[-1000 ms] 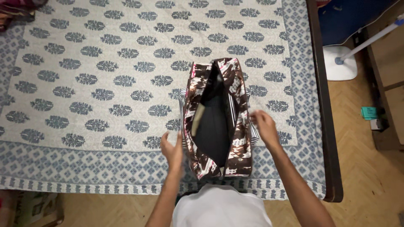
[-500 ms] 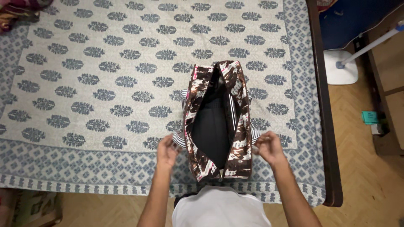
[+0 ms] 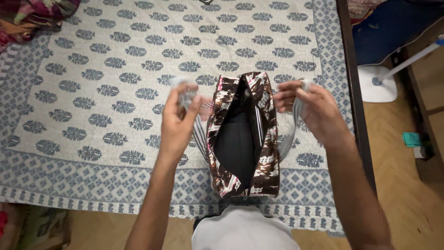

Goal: The person packs a patterned duffel bag on a bed, placing a laptop, water bottle, umbrella, wallet, glasses, charger cable, watch and flashlight into it one at a time, then zips the bag closed and adjusts it. At the end they unzip the bag and take the water bottle out onto the bed.

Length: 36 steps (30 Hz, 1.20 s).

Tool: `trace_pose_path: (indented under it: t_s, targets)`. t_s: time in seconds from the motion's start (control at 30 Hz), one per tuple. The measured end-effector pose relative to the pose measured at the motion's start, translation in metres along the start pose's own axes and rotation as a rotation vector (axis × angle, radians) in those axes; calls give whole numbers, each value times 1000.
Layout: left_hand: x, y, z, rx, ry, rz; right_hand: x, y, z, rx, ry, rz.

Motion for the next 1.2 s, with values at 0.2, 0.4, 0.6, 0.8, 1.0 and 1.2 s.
trace_pose_path:
  t_s: [0.2,0.4,0.6,0.8,1.0,1.2]
  targets:
    - [70,-19,-64,133,-294,377,93,-42,-53,205,87,276]
    - [73,-11,-99,514,-864,206,86,-34,-79,196,-337,-15]
    - [0,7,-47,-45,-395,-104,80,-30,-39,272,-137,-72]
    - [52,-7,-27,430,-384,416,95,-23,-36,442,120,-55]
    - [106,-55,4,181,-214,759,80,-31,-23,444,416,-89]
    - [129,-93,11,254,-377,505,73,-59,-15,396,459,-19]
Point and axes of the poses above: each hand's wrist, its own y-axis away from the middle knuckle, its own x-axis out of the palm, z = x × y, the point moved 6 cm from there along -y, towards the middle knuckle, and after that the axes turned 10 degrees about -y, right-handed, at the moved point
